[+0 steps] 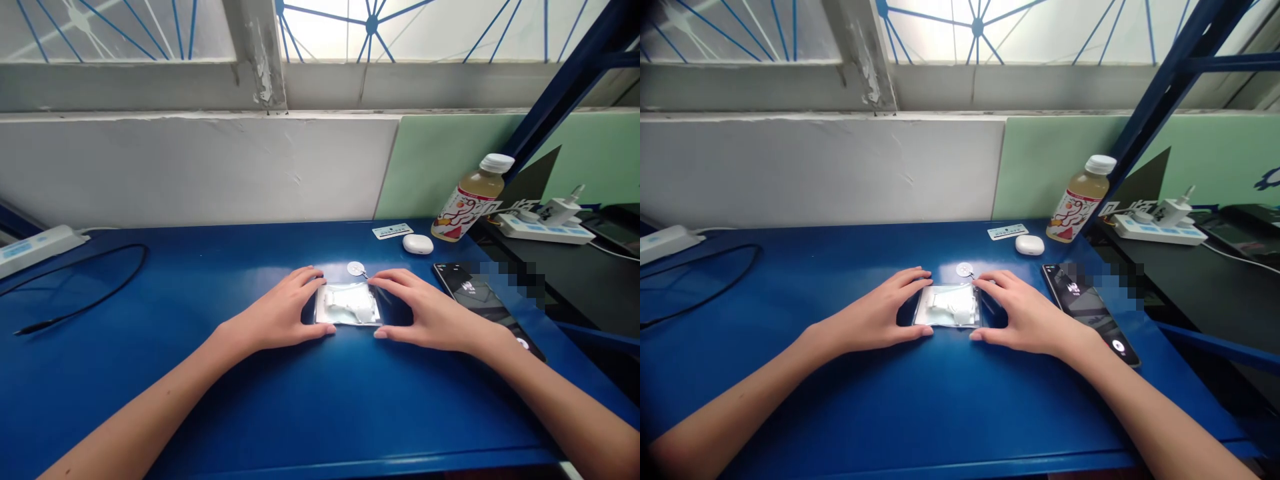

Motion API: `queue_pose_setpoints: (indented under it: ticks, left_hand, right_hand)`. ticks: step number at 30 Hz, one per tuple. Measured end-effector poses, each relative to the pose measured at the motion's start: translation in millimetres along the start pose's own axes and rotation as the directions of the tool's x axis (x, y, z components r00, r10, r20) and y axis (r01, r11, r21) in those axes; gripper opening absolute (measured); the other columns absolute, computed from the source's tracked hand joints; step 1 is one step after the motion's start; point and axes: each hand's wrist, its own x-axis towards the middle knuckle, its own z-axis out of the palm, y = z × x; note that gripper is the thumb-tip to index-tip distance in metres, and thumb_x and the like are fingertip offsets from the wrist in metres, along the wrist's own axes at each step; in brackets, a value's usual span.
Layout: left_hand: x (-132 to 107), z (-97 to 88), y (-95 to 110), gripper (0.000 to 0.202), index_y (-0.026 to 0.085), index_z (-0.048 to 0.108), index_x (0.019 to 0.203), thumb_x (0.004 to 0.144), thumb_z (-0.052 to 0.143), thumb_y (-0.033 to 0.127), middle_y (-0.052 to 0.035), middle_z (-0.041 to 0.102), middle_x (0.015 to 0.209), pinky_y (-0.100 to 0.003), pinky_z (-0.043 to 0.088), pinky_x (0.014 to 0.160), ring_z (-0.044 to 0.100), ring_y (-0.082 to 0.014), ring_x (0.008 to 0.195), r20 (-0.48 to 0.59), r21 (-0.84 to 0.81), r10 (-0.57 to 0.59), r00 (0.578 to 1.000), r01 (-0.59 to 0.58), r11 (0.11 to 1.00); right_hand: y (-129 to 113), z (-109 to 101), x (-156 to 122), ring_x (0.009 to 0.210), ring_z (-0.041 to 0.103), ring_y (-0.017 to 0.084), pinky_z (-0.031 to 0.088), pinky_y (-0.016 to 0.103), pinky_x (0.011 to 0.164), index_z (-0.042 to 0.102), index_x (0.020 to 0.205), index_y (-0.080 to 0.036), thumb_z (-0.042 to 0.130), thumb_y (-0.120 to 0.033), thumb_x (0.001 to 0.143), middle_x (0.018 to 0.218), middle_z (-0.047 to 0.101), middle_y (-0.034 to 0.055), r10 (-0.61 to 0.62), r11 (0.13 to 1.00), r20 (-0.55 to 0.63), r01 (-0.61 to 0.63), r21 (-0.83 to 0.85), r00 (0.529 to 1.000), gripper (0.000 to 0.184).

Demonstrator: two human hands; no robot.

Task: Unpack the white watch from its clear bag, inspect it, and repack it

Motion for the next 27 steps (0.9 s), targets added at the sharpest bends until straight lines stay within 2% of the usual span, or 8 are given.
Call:
queue_pose_setpoints:
  ticks: [3, 7, 9, 13, 15, 18, 23, 27]
  left_hand:
    - [0, -1.1, 1, 0.067, 0.017, 0.053, 0.139, 0.090, 0.056, 0.062, -0.0155, 0.048, 0.148, -0.049, 0.038, 0.112, 0.039, -0.0351, 0.140, 0.014, 0.022, 0.001, 1.000, -0.002, 1.000]
    - [1, -2.2, 2, 0.056, 0.018, 0.056, 0.135, 0.097, 0.047, 0.057, -0.0139, 0.051, 0.146, -0.047, 0.039, 0.111, 0.041, -0.0331, 0.139, 0.009, 0.048, 0.037, 0.999, -0.037, 0.998]
    - [2, -2.6, 4, 0.050, 0.019, 0.059, 0.132, 0.100, 0.043, 0.053, -0.0125, 0.054, 0.143, -0.045, 0.041, 0.110, 0.045, -0.0312, 0.136, -0.014, 0.034, 0.044, 0.999, -0.043, 0.998]
    - [1, -2.8, 8, 0.042, 0.019, 0.060, 0.127, 0.102, 0.040, 0.048, -0.0107, 0.062, 0.134, -0.041, 0.047, 0.103, 0.057, -0.0275, 0.124, -0.161, -0.045, 0.004, 0.987, -0.011, 0.999]
    - [1, -2.0, 10, 0.040, 0.019, 0.057, 0.128, 0.100, 0.047, 0.046, -0.0103, 0.065, 0.128, -0.039, 0.050, 0.099, 0.062, -0.0264, 0.117, -0.261, -0.084, -0.001, 0.965, -0.022, 0.996]
    - [0, 1.1, 11, 0.053, 0.019, 0.045, 0.139, 0.093, 0.061, 0.041, -0.0090, 0.067, 0.121, -0.035, 0.052, 0.095, 0.065, -0.0237, 0.109, -0.349, -0.120, 0.022, 0.937, -0.068, 0.990]
    - [0, 9.0, 9, 0.088, 0.024, 0.021, 0.152, 0.083, 0.074, 0.033, -0.0076, 0.067, 0.120, -0.034, 0.056, 0.084, 0.067, -0.0243, 0.104, -0.248, -0.158, 0.035, 0.968, -0.076, 0.984]
    - [1, 13.4, 7, 0.076, 0.023, 0.034, 0.146, 0.083, 0.074, 0.035, -0.0108, 0.062, 0.130, -0.041, 0.053, 0.093, 0.063, -0.0284, 0.114, -0.188, -0.133, 0.007, 0.982, -0.033, 0.991]
  right_hand:
    - [1, -1, 1, 0.126, 0.053, 0.036, 0.051, 0.052, 0.100, 0.048, 0.143, -0.023, 0.070, -0.055, 0.080, 0.139, 0.054, 0.0166, -0.043, 0.999, 0.015, 0.044, -0.016, 0.999, 0.074]
    - [3, 4, 2, 0.118, 0.059, 0.028, 0.052, 0.046, 0.097, 0.057, 0.135, -0.026, 0.052, -0.033, 0.097, 0.129, 0.061, 0.0123, -0.119, 0.993, -0.040, 0.118, -0.021, 0.992, 0.039]
    - [2, 6, 2, 0.109, 0.063, 0.026, 0.054, 0.044, 0.091, 0.063, 0.128, -0.028, 0.046, -0.026, 0.099, 0.121, 0.066, 0.0103, -0.132, 0.991, -0.118, 0.131, -0.020, 0.984, 0.034]
    - [-5, 6, 3, 0.095, 0.069, 0.024, 0.057, 0.036, 0.079, 0.071, 0.114, -0.025, 0.051, -0.027, 0.097, 0.112, 0.071, 0.0086, -0.013, 0.983, -0.316, 0.070, 0.170, 0.949, 0.026]
    - [-9, 2, 4, 0.090, 0.069, 0.023, 0.056, 0.034, 0.076, 0.074, 0.102, -0.023, 0.054, -0.030, 0.096, 0.102, 0.073, 0.0073, 0.092, 0.951, -0.339, 0.018, 0.307, 0.936, 0.022]
    - [-12, -2, 6, 0.081, 0.068, 0.022, 0.055, 0.033, 0.071, 0.073, 0.088, -0.020, 0.059, -0.036, 0.093, 0.089, 0.074, 0.0054, 0.225, 0.882, -0.266, -0.080, 0.465, 0.937, 0.022]
    - [-7, 4, 9, 0.071, 0.068, 0.019, 0.054, 0.030, 0.063, 0.068, 0.094, -0.017, 0.064, -0.042, 0.089, 0.079, 0.073, 0.0041, 0.347, 0.713, -0.078, -0.209, 0.670, 0.935, 0.025]
    - [-2, 12, 9, 0.069, 0.069, 0.018, 0.055, 0.030, 0.064, 0.060, 0.112, -0.019, 0.065, -0.038, 0.089, 0.075, 0.073, 0.0020, 0.355, 0.684, -0.034, -0.234, 0.691, 0.934, 0.030]
